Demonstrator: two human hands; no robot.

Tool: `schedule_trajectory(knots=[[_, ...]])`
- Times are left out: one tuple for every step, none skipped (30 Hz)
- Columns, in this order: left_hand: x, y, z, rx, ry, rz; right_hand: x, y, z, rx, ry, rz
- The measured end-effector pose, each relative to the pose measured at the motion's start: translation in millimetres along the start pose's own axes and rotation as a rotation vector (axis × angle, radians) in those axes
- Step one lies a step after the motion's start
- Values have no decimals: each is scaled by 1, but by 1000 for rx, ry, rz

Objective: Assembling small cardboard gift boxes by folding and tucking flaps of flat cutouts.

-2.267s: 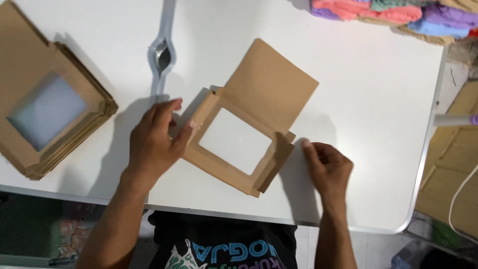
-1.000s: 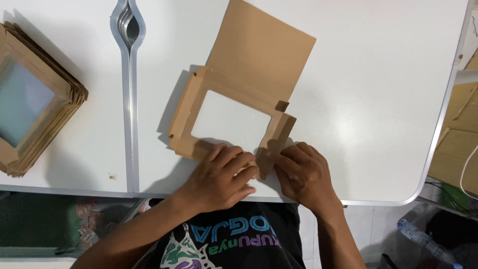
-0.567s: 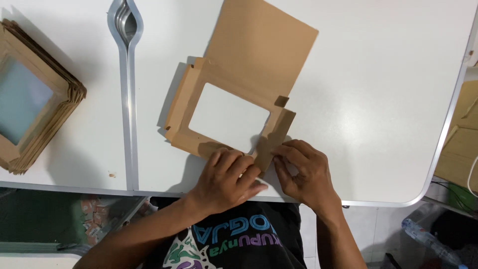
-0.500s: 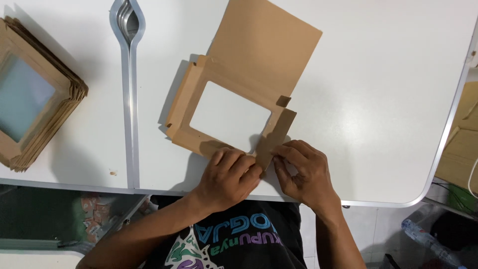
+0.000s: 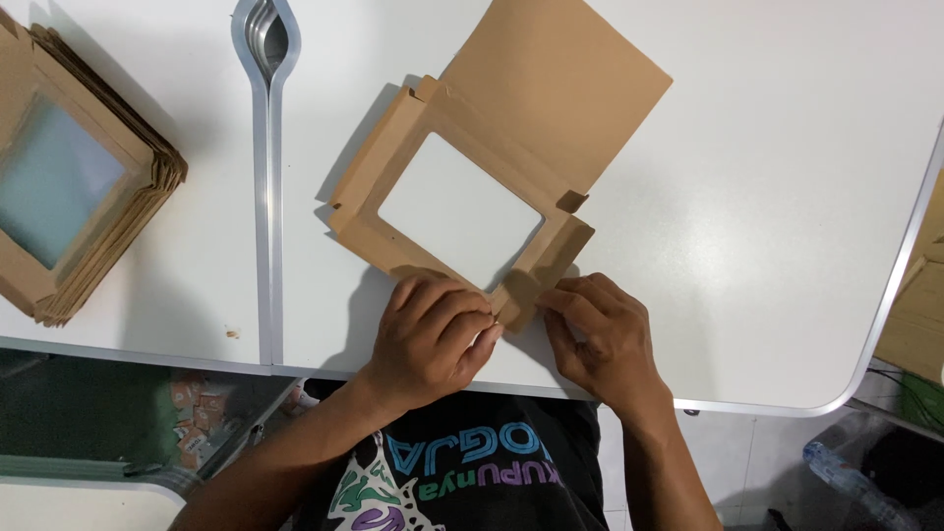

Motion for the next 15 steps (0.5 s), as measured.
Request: schedule_trajectory(knots=[[2,1,0,-1,0,0,1,0,-2,0,1,0],[6,1,0,0,26,24,2,2,-3,-17,-8,-17],[11,2,0,0,53,49,3,4,-5,-33,-16,-34],[11,2,3,-2,53,49,3,5,-4,-33,-14,-33],[9,0,6,18,36,52,1,7,-3,-34,-21,-27],[7,1,10,43,17,63,1,9,2,-42,-35,-18],[0,7,16,45,14,71,-1,9,2,-49,-38,-15],[-19,6,21,103,-96,122,-2,11,2,-58,-41,-18],[-37,4,24,162,-206,173,-3,13,2,-68,-43,-21],[-55,17,23,162,-204,179,-4,14,-1,-70,-44,-16],[-68,44,24,7,-142,240,-1,8,-5,-12,3,-16],[-83,72,23,-147,-81,301,3,3,-7,45,48,-17],[-95,72,24,-146,-82,307,2,6,-9,40,45,-12],[-99,102,17,-431,11,230,3,11,-10,19,63,-50],[-102,128,2,-715,103,147,5,15,-11,-1,82,-88]])
Point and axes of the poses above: each hand's wrist, its own z-axis towards the middle knuckle, its own x-axis out of the palm, y = z × x, the point moved 10 cm from there along z, towards the middle knuckle, and after that the axes turned 10 degrees about -z, right-handed, at the moved point
